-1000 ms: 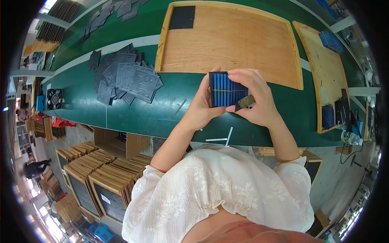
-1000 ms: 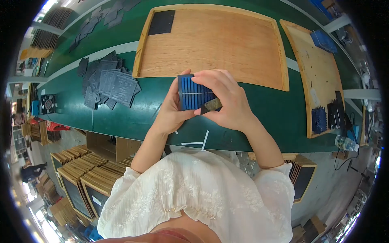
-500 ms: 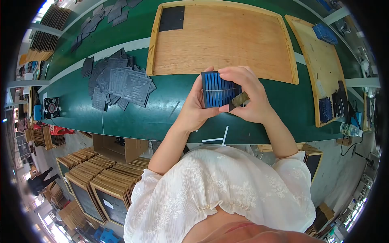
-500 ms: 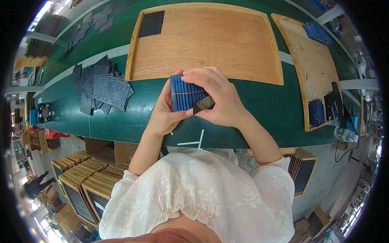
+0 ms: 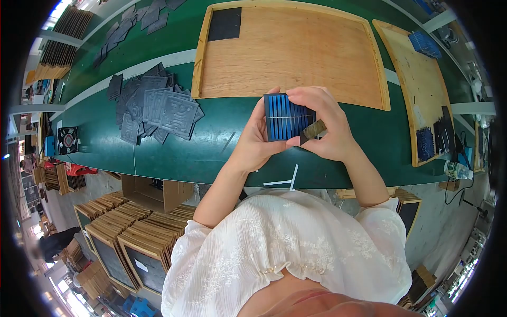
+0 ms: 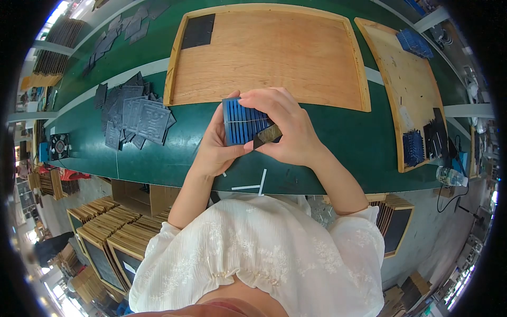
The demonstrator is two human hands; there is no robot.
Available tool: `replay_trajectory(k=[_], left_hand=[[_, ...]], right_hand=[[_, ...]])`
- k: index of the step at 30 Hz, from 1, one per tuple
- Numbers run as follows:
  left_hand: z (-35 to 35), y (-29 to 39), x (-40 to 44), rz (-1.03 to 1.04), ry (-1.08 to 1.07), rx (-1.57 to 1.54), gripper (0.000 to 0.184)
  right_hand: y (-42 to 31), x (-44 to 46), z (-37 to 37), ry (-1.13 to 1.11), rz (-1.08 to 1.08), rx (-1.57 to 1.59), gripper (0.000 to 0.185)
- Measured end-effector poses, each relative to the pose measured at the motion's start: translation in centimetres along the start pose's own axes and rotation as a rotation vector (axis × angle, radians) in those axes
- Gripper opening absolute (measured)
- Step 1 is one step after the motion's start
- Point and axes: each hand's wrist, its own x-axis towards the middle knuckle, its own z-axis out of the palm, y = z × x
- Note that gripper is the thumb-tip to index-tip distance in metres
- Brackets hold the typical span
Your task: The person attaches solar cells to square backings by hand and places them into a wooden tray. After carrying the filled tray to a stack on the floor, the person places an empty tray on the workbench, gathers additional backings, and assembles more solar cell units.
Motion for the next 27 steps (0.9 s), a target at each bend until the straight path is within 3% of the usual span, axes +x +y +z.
replay_trajectory(k=[16, 19, 22, 27], left_hand=[[-0.07, 0.34, -0.18, 0.001, -0.016, 0.007, 0.106], [-0.35, 0.33, -0.34, 0.047, -0.096, -0.028, 0.098], [-0.2, 0.76, -0.49, -0.046, -0.083, -0.279, 0.081], [-0.2, 0.61, -0.42, -0.052, -0.044, -0.249, 0.064]], right_hand=[[0.18, -0.11, -0.15, -0.017, 0.018, -0.069, 0.071], [-0.04, -0.08, -0.34, -0.039, 0.028, -0.126, 0.072], [-0.04, -0.14, -0.4, -0.056, 0.029, -0.165, 0.074], [-0.12, -0.13, -0.51, -0.067, 0.023, -0.181, 0.075]])
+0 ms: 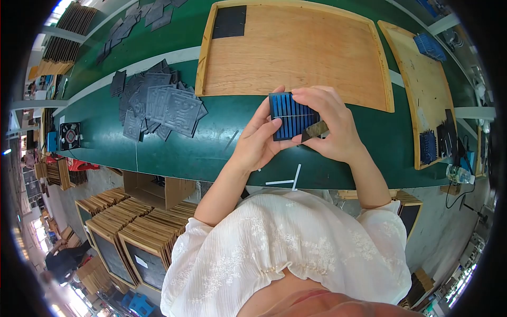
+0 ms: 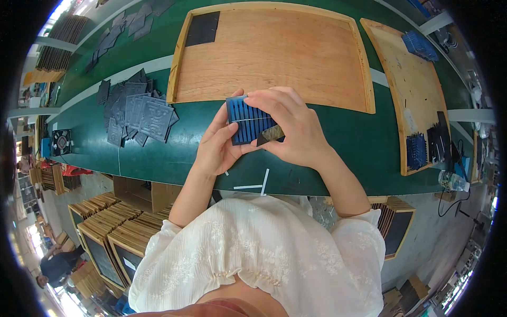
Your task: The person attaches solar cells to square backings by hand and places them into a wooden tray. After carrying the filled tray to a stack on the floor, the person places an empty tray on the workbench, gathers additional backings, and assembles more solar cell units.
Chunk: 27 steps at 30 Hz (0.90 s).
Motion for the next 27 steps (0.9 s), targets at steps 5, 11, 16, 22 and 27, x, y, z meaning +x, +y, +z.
replay_trajectory(k=[5, 11, 16, 22, 27], left_hand=[[0.1, 0.0, 0.0, -0.002, 0.014, -0.022, 0.063], [0.2, -0.3, 0.4, 0.074, 0.082, 0.085, 0.07], [-0.2, -0.6, 0.7, 0.12, 0.174, 0.201, 0.073], [-0.1, -0.7, 0.7, 0.128, 0.179, 0.224, 0.073], [0.0, -0.8, 0.7, 0.131, 0.183, 0.247, 0.073]], right_hand=[[-0.1, -0.1, -0.4, 0.03, 0.072, 0.064, 0.073], [1.4, -1.1, 1.6, 0.175, 0.44, 0.621, 0.062], [1.3, -1.1, 2.6, 0.164, 0.576, 0.807, 0.06], [1.6, -1.2, 3.1, 0.166, 0.56, 0.769, 0.056], [1.6, -1.2, 3.4, 0.203, 0.54, 0.763, 0.054]])
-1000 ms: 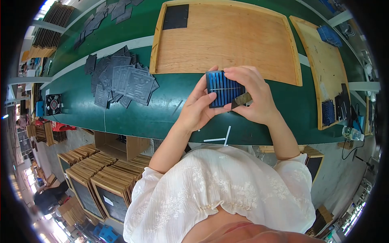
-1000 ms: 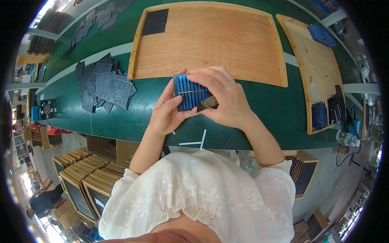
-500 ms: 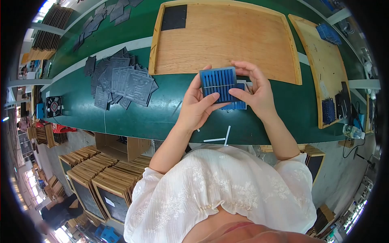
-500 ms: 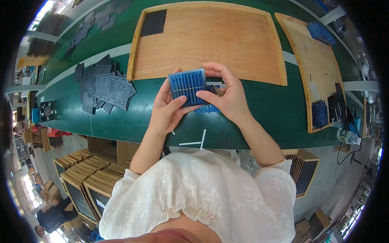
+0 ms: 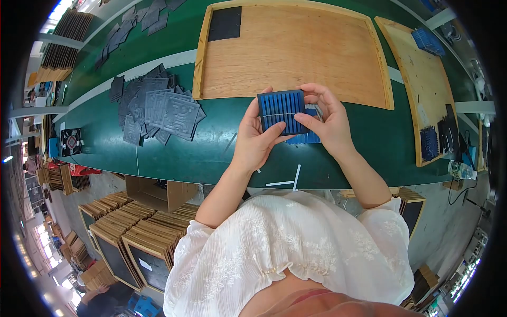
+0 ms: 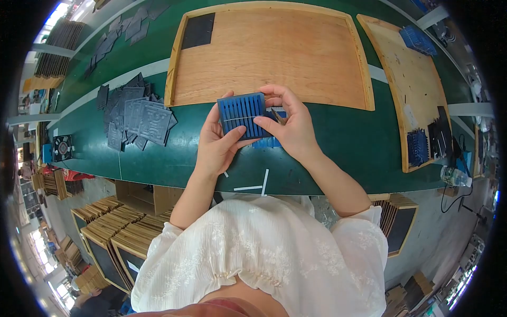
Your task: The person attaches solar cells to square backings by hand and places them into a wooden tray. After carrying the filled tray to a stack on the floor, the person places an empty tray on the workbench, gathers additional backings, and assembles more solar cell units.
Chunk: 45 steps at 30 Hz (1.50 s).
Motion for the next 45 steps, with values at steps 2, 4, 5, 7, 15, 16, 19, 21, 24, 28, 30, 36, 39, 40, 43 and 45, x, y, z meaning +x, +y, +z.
replay_trajectory(k=[2, 4, 5, 7, 15, 16, 19, 21, 24, 28, 30, 36, 39, 40, 43, 45], left_hand=[[0.1, 0.1, 0.0, 0.001, 0.001, 0.005, 0.073], [0.1, 0.1, 0.0, -0.002, 0.003, 0.008, 0.073], [0.1, 0.1, 0.0, -0.003, 0.003, 0.008, 0.073], [0.0, 0.0, 0.0, -0.004, 0.004, 0.006, 0.073], [0.2, 0.1, 0.0, 0.003, 0.006, -0.001, 0.074], [0.2, 0.2, -0.1, 0.0, 0.007, -0.004, 0.074], [0.2, 0.3, -0.2, -0.003, -0.049, -0.029, 0.07], [0.0, 0.5, -0.3, -0.042, -0.068, -0.142, 0.064], [-0.3, 0.3, -0.3, -0.068, -0.093, -0.168, 0.057], [0.1, -0.4, -0.6, -0.071, -0.087, -0.018, 0.058], [0.1, -0.6, -0.6, -0.063, -0.1, 0.009, 0.058], [-0.1, 0.3, -0.6, -0.051, -0.117, -0.067, 0.057], [-0.2, 0.8, -0.5, -0.05, -0.134, -0.124, 0.056], [-0.2, 0.8, -0.5, -0.053, -0.144, -0.145, 0.055], [-0.1, 0.8, -0.4, -0.055, -0.1, -0.208, 0.059], [-0.3, 0.1, -0.1, 0.136, -0.003, 0.065, 0.053]], right_hand=[[0.1, 0.0, 0.0, 0.006, -0.004, -0.003, 0.053], [0.1, 0.0, 0.1, 0.011, 0.005, 0.007, 0.053], [0.1, 0.0, 0.1, 0.014, 0.007, 0.011, 0.053], [0.2, -0.1, 0.1, 0.02, 0.01, 0.019, 0.052], [0.5, 0.0, 0.0, 0.032, 0.009, 0.01, 0.051], [0.5, 0.0, 0.0, 0.033, 0.02, 0.017, 0.052], [0.4, 0.1, -0.2, 0.021, 0.004, 0.01, 0.056], [0.2, 0.3, -0.4, 0.015, 0.009, 0.062, 0.061], [0.7, 0.3, -0.4, 0.018, -0.038, -0.04, 0.069], [0.2, 0.1, 0.5, 0.038, -0.062, -0.282, 0.076], [0.4, 0.2, 0.3, 0.043, -0.07, -0.3, 0.075], [-0.1, 0.4, -1.6, 0.032, 0.041, -0.154, 0.062], [-0.8, 0.5, -2.1, 0.034, 0.154, -0.029, 0.052], [-1.2, 0.4, -2.2, 0.036, 0.213, 0.029, 0.049], [-1.6, 0.3, -2.1, 0.034, 0.171, 0.013, 0.044], [-1.5, 0.2, -2.3, 0.061, 0.147, 0.06, 0.044]])
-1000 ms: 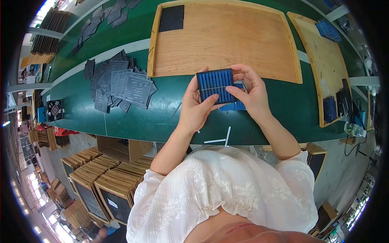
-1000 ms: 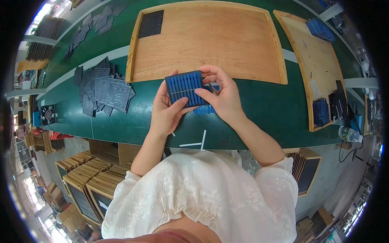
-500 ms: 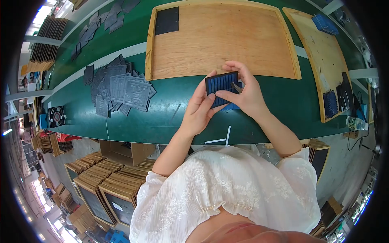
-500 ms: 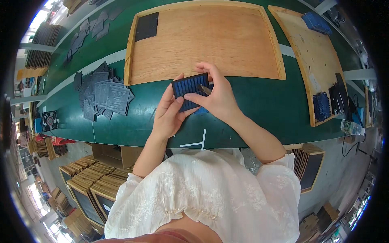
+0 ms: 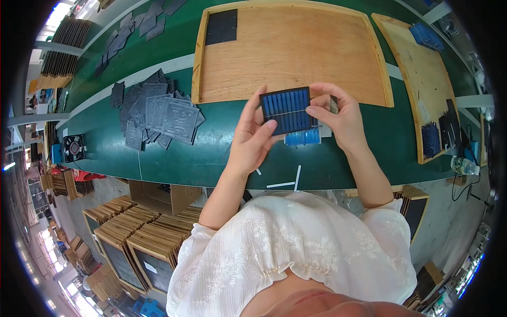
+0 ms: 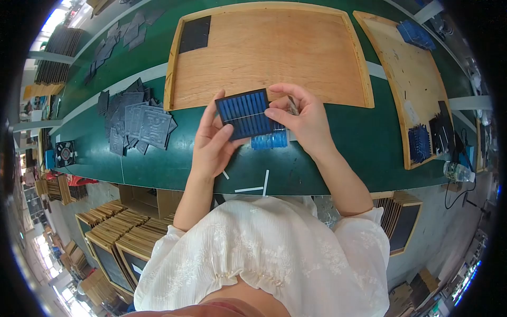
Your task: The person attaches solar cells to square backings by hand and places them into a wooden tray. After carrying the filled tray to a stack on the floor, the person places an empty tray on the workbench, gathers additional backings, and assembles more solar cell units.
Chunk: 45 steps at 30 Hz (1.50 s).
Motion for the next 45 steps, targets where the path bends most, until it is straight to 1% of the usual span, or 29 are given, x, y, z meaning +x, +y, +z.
replay_trajectory(k=[1, 4, 7, 10, 12, 14, 16, 19, 20, 22, 23, 24, 25, 26, 27, 29, 30, 33, 34, 38, 45], left_hand=[[-0.2, -0.4, 0.1, 0.094, 0.043, 0.139, 0.05], [-2.1, -0.2, -0.2, 0.159, 0.14, 0.503, 0.031], [-1.5, -0.3, -0.2, 0.108, 0.196, 0.457, 0.012], [-1.9, -0.5, -0.2, 0.084, 0.16, 0.415, 0.007], [-2.0, -0.2, -0.2, -0.007, 0.121, 0.181, 0.006], [-2.0, 0.1, 0.0, -0.084, 0.083, -0.028, 0.006], [-1.8, 0.3, 0.0, -0.152, 0.05, -0.213, 0.008], [-1.8, 0.2, -0.2, -0.255, -0.015, -0.362, 0.008], [-1.6, 0.2, -0.3, -0.263, -0.021, -0.355, 0.01], [-1.1, 0.3, -0.5, -0.272, -0.027, -0.339, 0.015], [-1.2, 0.8, -0.5, -0.165, -0.043, -0.001, 0.02], [-1.5, 1.5, -0.5, -0.056, -0.053, 0.339, 0.024], [-1.9, 2.4, -0.5, 0.05, -0.058, 0.68, 0.029], [-2.4, 3.4, -0.4, 0.312, -0.034, 1.204, 0.047], [-3.0, 3.6, 0.0, 0.386, -0.03, 1.366, 0.051], [-4.8, 3.2, 0.7, 0.54, -0.025, 1.691, 0.057], [-5.5, 2.5, 0.7, 0.486, -0.033, 1.688, 0.062], [-5.3, 1.6, 0.2, 0.508, -0.024, 1.803, 0.063], [-5.2, 1.5, 0.1, 0.495, -0.019, 1.791, 0.063], [-5.1, 1.5, 0.1, 0.493, -0.012, 1.803, 0.063], [-5.1, 1.5, 0.1, 0.483, -0.017, 1.793, 0.062]], right_hand=[[0.0, 0.0, -0.1, 0.01, -0.013, 0.024, 0.044], [-0.1, 0.0, -0.4, 0.032, -0.042, 0.03, 0.043], [-0.1, 0.0, -0.3, 0.015, -0.032, 0.007, 0.043], [-0.5, -0.1, 0.1, 0.012, -0.008, 0.024, 0.042], [-0.6, -0.1, -0.3, -0.043, 0.078, 0.157, 0.057], [-0.2, 0.1, -0.3, -0.175, 0.014, 0.28, 0.074], [1.0, 0.5, 0.3, -0.382, -0.196, 0.392, 0.095], [1.4, 0.3, 1.0, -0.497, -0.16, 0.181, 0.118], [1.1, 0.4, 1.7, -0.489, -0.238, 0.102, 0.115], [0.4, 1.4, 1.9, -0.564, -0.235, 0.066, 0.11], [0.0, 2.0, 2.2, -0.604, -0.234, 0.049, 0.108], [-0.9, 2.4, 2.5, -0.558, -0.127, 0.115, 0.105], [-1.4, 3.5, 2.8, -0.52, -0.236, -0.094, 0.102], [-1.9, 5.3, 3.2, -0.475, -0.344, -0.3, 0.099], [-2.2, 7.1, 3.7, -0.421, -0.453, -0.503, 0.096], [-1.9, 10.5, 5.2, -0.362, -0.524, -0.746, 0.091], [-1.5, 12.1, 6.1, -0.325, -0.561, -0.867, 0.088], [0.7, 16.4, 8.4, -0.237, -0.664, -0.992, 0.086], [1.4, 17.5, 9.1, -0.209, -0.634, -1.008, 0.086], [2.8, 20.3, 10.6, -0.154, -0.63, -1.007, 0.086], [3.0, 21.2, 11.1, -0.136, -0.625, -1.025, 0.085]])
